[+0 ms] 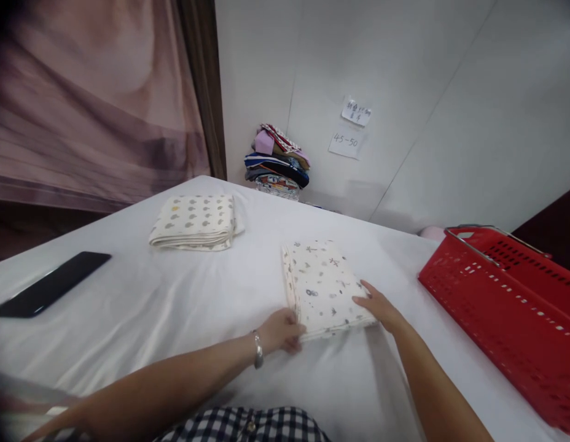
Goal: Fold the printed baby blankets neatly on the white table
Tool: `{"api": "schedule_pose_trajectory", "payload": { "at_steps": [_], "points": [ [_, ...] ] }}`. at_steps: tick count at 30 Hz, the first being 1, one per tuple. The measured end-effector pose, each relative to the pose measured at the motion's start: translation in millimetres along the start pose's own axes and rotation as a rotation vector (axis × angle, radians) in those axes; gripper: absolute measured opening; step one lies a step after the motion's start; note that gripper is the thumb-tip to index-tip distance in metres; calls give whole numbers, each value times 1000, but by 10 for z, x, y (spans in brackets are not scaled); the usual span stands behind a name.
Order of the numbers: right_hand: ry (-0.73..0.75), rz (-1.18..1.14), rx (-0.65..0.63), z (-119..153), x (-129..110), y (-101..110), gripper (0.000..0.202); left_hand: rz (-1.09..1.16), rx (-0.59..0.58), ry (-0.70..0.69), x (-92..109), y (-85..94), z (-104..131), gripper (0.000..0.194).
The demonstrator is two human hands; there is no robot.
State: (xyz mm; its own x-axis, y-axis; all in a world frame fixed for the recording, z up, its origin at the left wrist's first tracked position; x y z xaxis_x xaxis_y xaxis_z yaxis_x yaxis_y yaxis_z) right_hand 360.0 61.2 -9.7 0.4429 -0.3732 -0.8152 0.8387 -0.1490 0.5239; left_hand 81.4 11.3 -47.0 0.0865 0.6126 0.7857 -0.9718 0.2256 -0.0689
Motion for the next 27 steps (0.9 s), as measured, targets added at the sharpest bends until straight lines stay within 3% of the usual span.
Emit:
{"api": "schedule_pose_trajectory", "payload": {
  "at_steps": [4, 7, 9, 12, 14, 15, 19, 23, 27],
  "points": [
    [15, 64, 17, 24, 46, 49, 85, -30, -61, 26, -55, -70, 69, 31],
    [24, 203, 97, 76, 54, 122, 80, -204, -126, 17, 38, 94, 53, 23],
    [76, 317, 187, 132, 2, 196, 75, -351, -29, -90, 281, 341, -15, 21],
    [303, 394, 295, 337, -296, 155, 66, -578, 296, -464, 952, 679, -61, 16],
    [482, 401, 266, 575, -567, -77, 60, -709, 420, -707, 1323, 657, -64, 18],
    [559, 409, 212, 711, -695, -255, 58, -763, 426, -810, 1447, 572, -94, 22],
    [806, 513, -84, 1259, -1015, -1084, 60, -986, 309, -1094, 1610, 157, -378, 35],
    [910, 627, -208, 1493, -921, -1560, 79, -1138, 314, -1043, 1503, 174, -744, 41],
    [936, 670, -206, 1504, -792, -1690, 86, -1122, 327, -1015, 1412, 275, -804, 44]
  ]
}}
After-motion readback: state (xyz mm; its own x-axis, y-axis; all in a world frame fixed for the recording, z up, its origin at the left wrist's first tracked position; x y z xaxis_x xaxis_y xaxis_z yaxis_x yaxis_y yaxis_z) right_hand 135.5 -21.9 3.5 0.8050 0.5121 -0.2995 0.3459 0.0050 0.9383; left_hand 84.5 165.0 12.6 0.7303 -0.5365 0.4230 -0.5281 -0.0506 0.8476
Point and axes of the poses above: each hand's wrist, its own z-axis away from the middle knuckle, its own y-axis out of the back of the hand, x = y × z, the point moved 10 cm from there along -z, towards the middle knuckle, and after that the axes turned 10 degrees about x, right-handed, at the moved point
